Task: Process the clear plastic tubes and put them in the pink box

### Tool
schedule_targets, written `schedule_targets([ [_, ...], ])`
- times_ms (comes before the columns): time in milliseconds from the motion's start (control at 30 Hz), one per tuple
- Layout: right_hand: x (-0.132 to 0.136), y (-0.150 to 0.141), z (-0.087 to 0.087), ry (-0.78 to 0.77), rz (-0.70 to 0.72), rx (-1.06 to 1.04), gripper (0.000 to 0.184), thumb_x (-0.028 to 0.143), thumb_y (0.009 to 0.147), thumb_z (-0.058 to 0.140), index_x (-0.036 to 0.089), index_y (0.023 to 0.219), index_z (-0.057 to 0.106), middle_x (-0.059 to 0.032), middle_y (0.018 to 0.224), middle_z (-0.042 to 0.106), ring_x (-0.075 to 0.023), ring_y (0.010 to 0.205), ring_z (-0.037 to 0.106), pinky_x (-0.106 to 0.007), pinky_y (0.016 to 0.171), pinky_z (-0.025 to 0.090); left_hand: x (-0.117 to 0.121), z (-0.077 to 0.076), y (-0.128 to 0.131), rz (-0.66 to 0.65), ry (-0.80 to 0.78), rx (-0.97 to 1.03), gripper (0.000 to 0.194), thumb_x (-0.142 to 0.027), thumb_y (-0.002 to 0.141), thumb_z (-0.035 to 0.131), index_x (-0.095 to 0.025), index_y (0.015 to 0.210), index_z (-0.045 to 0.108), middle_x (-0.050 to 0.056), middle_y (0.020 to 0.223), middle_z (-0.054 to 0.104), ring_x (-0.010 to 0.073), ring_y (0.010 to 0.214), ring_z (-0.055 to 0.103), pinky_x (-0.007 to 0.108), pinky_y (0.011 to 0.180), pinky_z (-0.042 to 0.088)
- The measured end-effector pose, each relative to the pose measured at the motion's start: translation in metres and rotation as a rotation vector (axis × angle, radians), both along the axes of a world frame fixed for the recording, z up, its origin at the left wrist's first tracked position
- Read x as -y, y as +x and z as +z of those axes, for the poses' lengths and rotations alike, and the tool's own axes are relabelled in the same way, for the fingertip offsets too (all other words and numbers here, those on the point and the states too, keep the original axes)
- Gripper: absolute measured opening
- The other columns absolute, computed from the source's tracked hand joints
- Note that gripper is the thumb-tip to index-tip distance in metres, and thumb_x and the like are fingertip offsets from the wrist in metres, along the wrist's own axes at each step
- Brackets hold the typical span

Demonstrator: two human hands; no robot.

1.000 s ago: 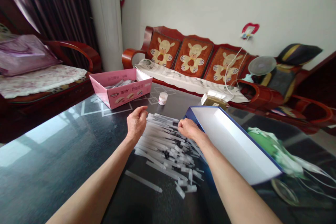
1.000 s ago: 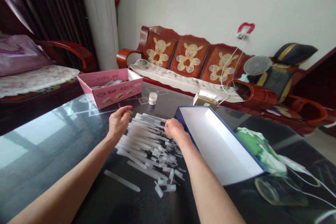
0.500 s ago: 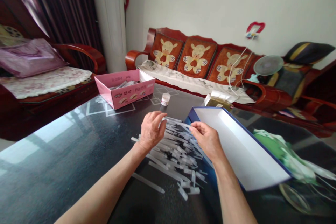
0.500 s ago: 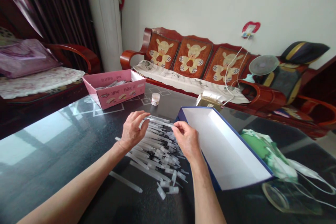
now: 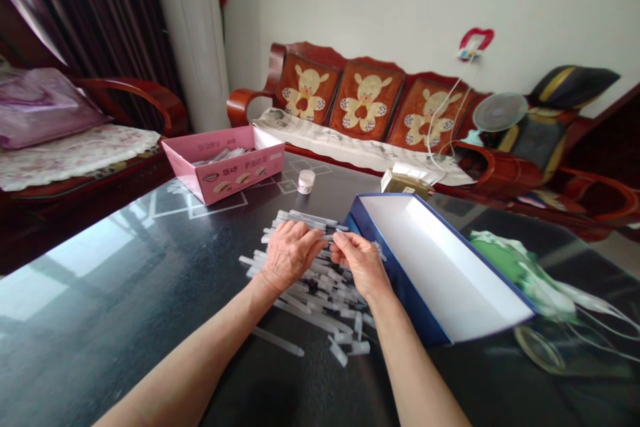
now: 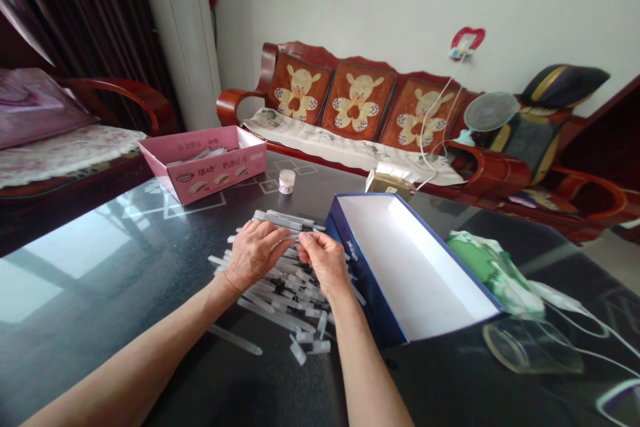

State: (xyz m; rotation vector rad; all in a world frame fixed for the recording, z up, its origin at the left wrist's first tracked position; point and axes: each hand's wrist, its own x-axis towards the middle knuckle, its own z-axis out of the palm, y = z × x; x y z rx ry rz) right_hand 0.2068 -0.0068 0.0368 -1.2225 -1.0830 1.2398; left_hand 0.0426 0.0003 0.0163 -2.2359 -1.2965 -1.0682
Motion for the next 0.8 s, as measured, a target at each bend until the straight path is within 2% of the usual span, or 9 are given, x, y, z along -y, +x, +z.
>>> schedule_targets([
  [167, 0.0009, -0.0002, 0.0020, 0.119, 0.059, 0.078, 0.034, 0.049, 0.070, 0.070, 0.017, 0.078, 0.068, -0.0001, 0.065, 0.064, -0.0128, 0.062, 0.057, -0.025, 0.060, 0.047, 0.0006, 0.0008, -0.0012, 0.011, 0.009, -0.051, 0.030, -0.040, 0.094, 0.046, -0.022, 0.090, 0.068, 0.004, 0.067, 0.058, 0.0179, 0.068, 0.049, 0.033, 0.068, 0.031],
  [267, 0.0011, 0.0034, 0.0048, 0.145, 0.107, 0.105, 0.029, 0.042, 0.069, 0.071, 0.018, 0.085, 0.068, 0.0001, 0.072, 0.065, -0.0125, 0.066, 0.058, -0.024, 0.061, 0.048, 0.0006, 0.0018, -0.0025, 0.014, 0.013, -0.066, 0.030, -0.038, 0.094, 0.045, -0.021, 0.086, 0.068, 0.003, 0.065, 0.057, 0.0181, 0.068, 0.048, 0.033, 0.068, 0.031],
  [400, 0.0008, 0.0064, 0.0058, 0.134, 0.127, 0.098, 0.040, 0.043, 0.068, 0.071, 0.018, 0.099, 0.066, -0.0021, 0.087, 0.067, -0.0142, 0.072, 0.062, -0.021, 0.055, 0.048, 0.0008, 0.0041, -0.0038, 0.036, 0.032, -0.075, 0.029, -0.038, 0.094, 0.046, -0.021, 0.085, 0.068, 0.003, 0.064, 0.057, 0.0182, 0.068, 0.049, 0.033, 0.070, 0.031],
  [500, 0.0005, 0.0054, 0.0055, 0.121, 0.097, 0.200, 0.040, 0.052, 0.074, 0.064, 0.016, 0.090, 0.069, -0.0038, 0.077, 0.068, -0.0170, 0.070, 0.064, -0.022, 0.051, 0.046, 0.0011, 0.0050, -0.0036, 0.037, 0.030, -0.083, 0.029, -0.039, 0.093, 0.046, -0.021, 0.084, 0.068, 0.003, 0.065, 0.057, 0.0181, 0.069, 0.049, 0.033, 0.070, 0.031],
  [600, 0.0005, 0.0044, 0.0052, 0.130, 0.055, 0.275, 0.036, 0.052, 0.075, 0.062, 0.017, 0.082, 0.070, -0.0027, 0.069, 0.068, -0.0168, 0.067, 0.063, -0.023, 0.053, 0.045, 0.0011, 0.0051, -0.0031, 0.037, 0.027, -0.100, 0.030, -0.039, 0.093, 0.046, -0.021, 0.084, 0.068, 0.003, 0.064, 0.056, 0.0182, 0.069, 0.049, 0.033, 0.070, 0.031],
  [700, 0.0002, 0.0058, 0.0042, 0.147, 0.085, 0.276, 0.031, 0.045, 0.076, 0.062, 0.018, 0.088, 0.070, -0.0014, 0.073, 0.068, -0.0158, 0.070, 0.063, -0.022, 0.055, 0.046, 0.0008, 0.0053, -0.0032, 0.033, 0.026, -0.116, 0.030, -0.040, 0.094, 0.046, -0.021, 0.084, 0.068, 0.002, 0.064, 0.056, 0.0182, 0.068, 0.049, 0.033, 0.070, 0.030],
  [800, -0.0003, 0.0075, 0.0030, 0.150, 0.124, 0.246, 0.033, 0.038, 0.073, 0.064, 0.019, 0.100, 0.067, -0.0016, 0.086, 0.068, -0.0147, 0.074, 0.063, -0.020, 0.054, 0.046, 0.0004, 0.0057, -0.0038, 0.032, 0.020, -0.130, 0.032, -0.041, 0.094, 0.045, -0.021, 0.083, 0.068, 0.002, 0.063, 0.057, 0.0180, 0.068, 0.048, 0.032, 0.070, 0.030],
])
